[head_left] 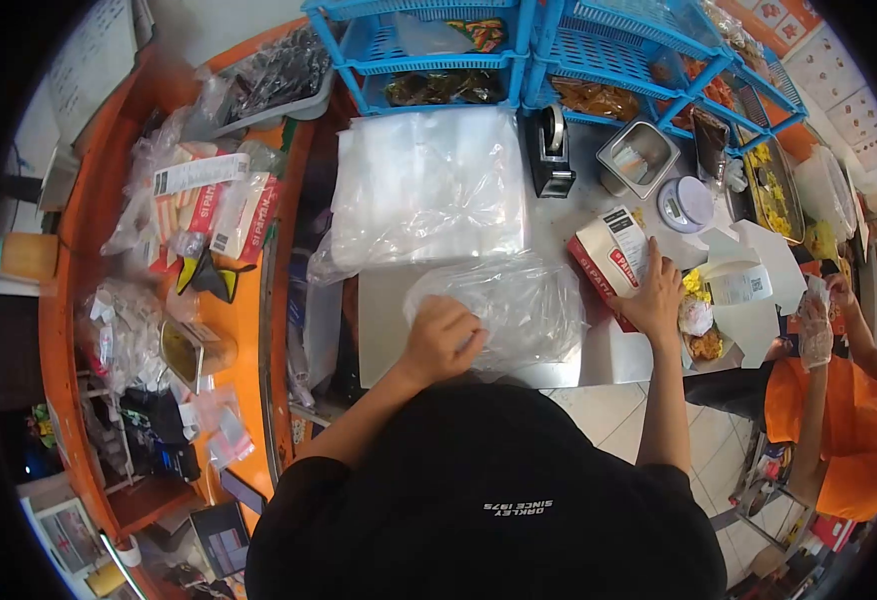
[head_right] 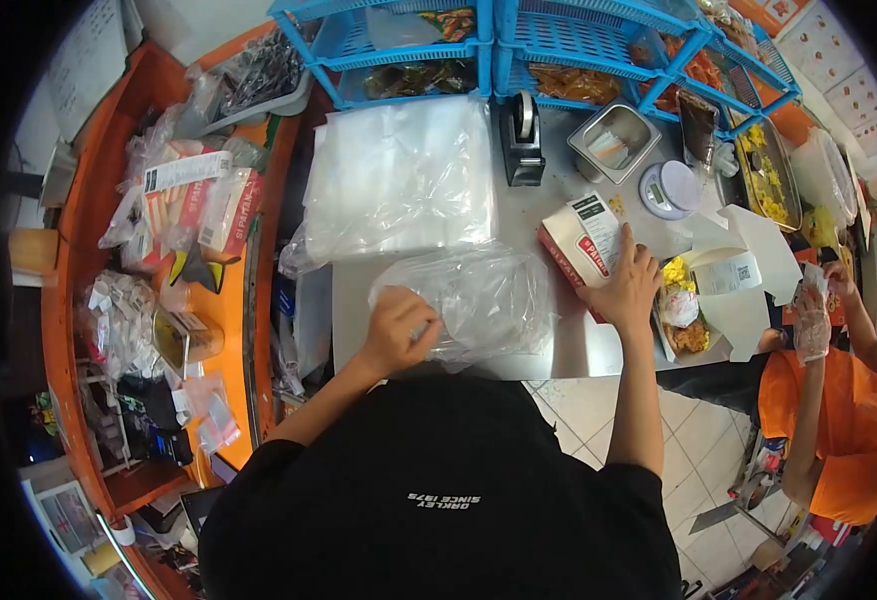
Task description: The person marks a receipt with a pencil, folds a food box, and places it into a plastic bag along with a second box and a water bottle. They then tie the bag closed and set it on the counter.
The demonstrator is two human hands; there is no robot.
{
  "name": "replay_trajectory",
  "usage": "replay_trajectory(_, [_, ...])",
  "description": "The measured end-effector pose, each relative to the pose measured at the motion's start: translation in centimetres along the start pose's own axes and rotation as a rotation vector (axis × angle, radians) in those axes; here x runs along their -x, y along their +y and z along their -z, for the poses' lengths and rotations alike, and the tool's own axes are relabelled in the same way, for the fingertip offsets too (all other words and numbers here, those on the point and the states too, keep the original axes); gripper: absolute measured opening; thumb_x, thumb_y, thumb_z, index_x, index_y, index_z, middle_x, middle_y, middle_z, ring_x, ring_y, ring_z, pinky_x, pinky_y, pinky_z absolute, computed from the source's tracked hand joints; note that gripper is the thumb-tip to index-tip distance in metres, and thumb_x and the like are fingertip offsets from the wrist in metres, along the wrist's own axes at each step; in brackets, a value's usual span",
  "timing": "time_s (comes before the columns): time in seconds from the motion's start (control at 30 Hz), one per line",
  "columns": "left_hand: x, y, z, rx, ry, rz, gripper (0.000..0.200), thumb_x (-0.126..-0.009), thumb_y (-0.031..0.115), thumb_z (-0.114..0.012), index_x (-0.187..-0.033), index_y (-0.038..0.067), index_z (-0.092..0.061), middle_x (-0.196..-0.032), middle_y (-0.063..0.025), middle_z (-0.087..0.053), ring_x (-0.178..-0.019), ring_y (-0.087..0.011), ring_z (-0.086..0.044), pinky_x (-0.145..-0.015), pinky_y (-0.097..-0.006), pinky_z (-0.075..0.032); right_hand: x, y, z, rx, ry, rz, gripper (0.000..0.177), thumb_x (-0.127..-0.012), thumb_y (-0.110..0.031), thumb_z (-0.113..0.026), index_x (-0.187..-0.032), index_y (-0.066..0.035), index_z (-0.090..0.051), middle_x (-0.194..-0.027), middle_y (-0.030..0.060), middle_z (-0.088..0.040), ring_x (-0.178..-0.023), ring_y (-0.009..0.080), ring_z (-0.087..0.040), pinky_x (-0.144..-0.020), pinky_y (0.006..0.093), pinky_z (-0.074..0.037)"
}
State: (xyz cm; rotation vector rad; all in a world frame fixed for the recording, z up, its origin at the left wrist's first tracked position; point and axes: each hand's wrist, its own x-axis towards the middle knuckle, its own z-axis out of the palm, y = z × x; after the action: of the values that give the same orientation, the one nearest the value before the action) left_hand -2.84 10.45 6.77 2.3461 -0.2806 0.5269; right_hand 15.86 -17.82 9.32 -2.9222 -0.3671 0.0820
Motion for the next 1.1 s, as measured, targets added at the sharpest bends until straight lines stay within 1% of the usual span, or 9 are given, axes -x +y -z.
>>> replay_trajectory(0.17, [1.8, -1.5, 1.2, -0.272, 0.161, 0.275, 0.011, -0.072, 0.003, -0.065, -0.083, 0.004, -0.064, -0.130, -0.0183, -0.046, -0.120, -0.0337, -0.045, -0.100, -0.0424, -0.036, 3.6, -4.5, 4.0, -0.255, 0.063, 0.433, 0.113, -0.044, -0.026, -0.084, -0.142, -0.005, -0.032, -0.121, 0.0222, -0.045, -0.112, 0.0377, -0.042, -0.097, 0.0451, -0.033])
replay_trajectory(0.23, [3.2, -4.5, 0.2, 0.240, 0.034, 0.469, 0.033, -0.074, -0.002, -0.062, -0.106, 0.007, -0.064, -0.143, -0.0193, -0.030, -0.133, -0.0316, -0.032, -0.107, -0.0404, -0.030, 4.7, -7.0, 3.9, -0.303, -0.058, 0.573, 0.113, -0.045, -0.026, -0.084, -0.142, -0.006, -0.032, -0.123, 0.0227, -0.044, -0.115, 0.0383, -0.041, -0.099, 0.0452, -0.033])
replay_trajectory(0.5, [3.8, -8.2, -0.1, 0.893, 0.282, 0.858, 0.030, -0.084, 0.006, -0.058, -0.114, 0.003, -0.054, -0.128, -0.0114, -0.047, -0.107, -0.0216, -0.054, -0.084, -0.0323, -0.044, 5.7, -10.8, -3.5, -0.150, -0.147, 0.786, 0.106, -0.054, -0.038, -0.082, -0.143, -0.007, -0.032, -0.133, 0.0237, -0.038, -0.123, 0.0410, -0.036, -0.105, 0.0473, -0.027])
replay_trajectory(0.63, [0.6, -7.9, -1.0, 0.496, 0.092, 1.012, 0.026, -0.087, 0.015, -0.059, -0.108, 0.001, -0.055, -0.093, -0.0044, -0.057, -0.090, -0.0125, -0.057, -0.074, -0.0267, -0.045, 4.8, -7.0, -6.7, -0.388, 0.115, 0.467, 0.087, -0.071, -0.041, -0.074, -0.140, -0.006, -0.035, -0.134, 0.0254, -0.040, -0.124, 0.0429, -0.035, -0.106, 0.0475, -0.026])
replay_trajectory(0.7, [-1.0, -9.3, -2.4, 0.650, 0.035, 1.031, 0.026, -0.087, 0.014, -0.059, -0.108, 0.000, -0.054, -0.089, -0.0051, -0.057, -0.091, -0.0125, -0.056, -0.075, -0.0273, -0.045, 3.2, -4.3, -11.9, -0.523, -0.105, -0.275, 0.061, -0.081, -0.031, -0.067, -0.131, -0.003, -0.046, -0.121, 0.0210, -0.050, -0.114, 0.0351, -0.046, -0.099, 0.0425, -0.035])
replay_trajectory(0.87, [-1.3, -4.7, 0.4, 0.519, 0.101, 0.734, 0.024, -0.085, 0.011, -0.062, -0.104, -0.002, -0.056, -0.093, -0.0083, -0.062, -0.091, -0.0145, -0.057, -0.082, -0.0314, -0.045, 5.7, -5.0, -7.7, -1.074, 0.083, 0.126, 0.037, -0.082, -0.017, -0.068, -0.112, 0.002, -0.055, -0.098, 0.0101, -0.057, -0.090, 0.0163, -0.052, -0.079, 0.0307, -0.044])
replay_trajectory(0.93, [0.2, -2.1, -0.4, 0.256, 0.598, 0.424, 0.020, -0.084, 0.007, -0.063, -0.101, -0.002, -0.059, -0.088, -0.0052, -0.063, -0.087, -0.0147, -0.059, -0.082, -0.0285, -0.044, 7.5, -6.2, -6.6, -1.109, 0.386, 0.085, 0.031, -0.080, -0.017, -0.070, -0.101, 0.003, -0.059, -0.087, 0.0086, -0.060, -0.081, 0.0155, -0.054, -0.076, 0.0296, -0.045])
replay_trajectory(1.0, [2.8, -2.6, -1.1, 0.568, 0.480, 0.683, 0.018, -0.083, 0.005, -0.064, -0.099, -0.002, -0.060, -0.089, -0.0043, -0.062, -0.086, -0.0145, -0.059, -0.082, -0.0275, -0.045, 8.6, -4.1, -8.6, -0.956, 0.463, 0.063, 0.027, -0.078, -0.016, -0.069, -0.094, 0.004, -0.061, -0.070, 0.0083, -0.060, -0.067, 0.0159, -0.056, -0.068, 0.0297, -0.047])
replay_trajectory(1.1, [3.3, -2.5, 2.3, 1.024, 0.222, 0.997, 0.018, -0.081, 0.004, -0.066, -0.098, 0.000, -0.061, -0.092, -0.0032, -0.061, -0.084, -0.0131, -0.057, -0.081, -0.0257, -0.045, 10.0, -2.2, -4.5, -0.725, -0.274, -0.005, 0.024, -0.075, -0.011, -0.064, -0.094, 0.004, -0.062, -0.063, 0.0156, -0.061, -0.062, 0.0255, -0.063, -0.062, 0.0356, -0.050])
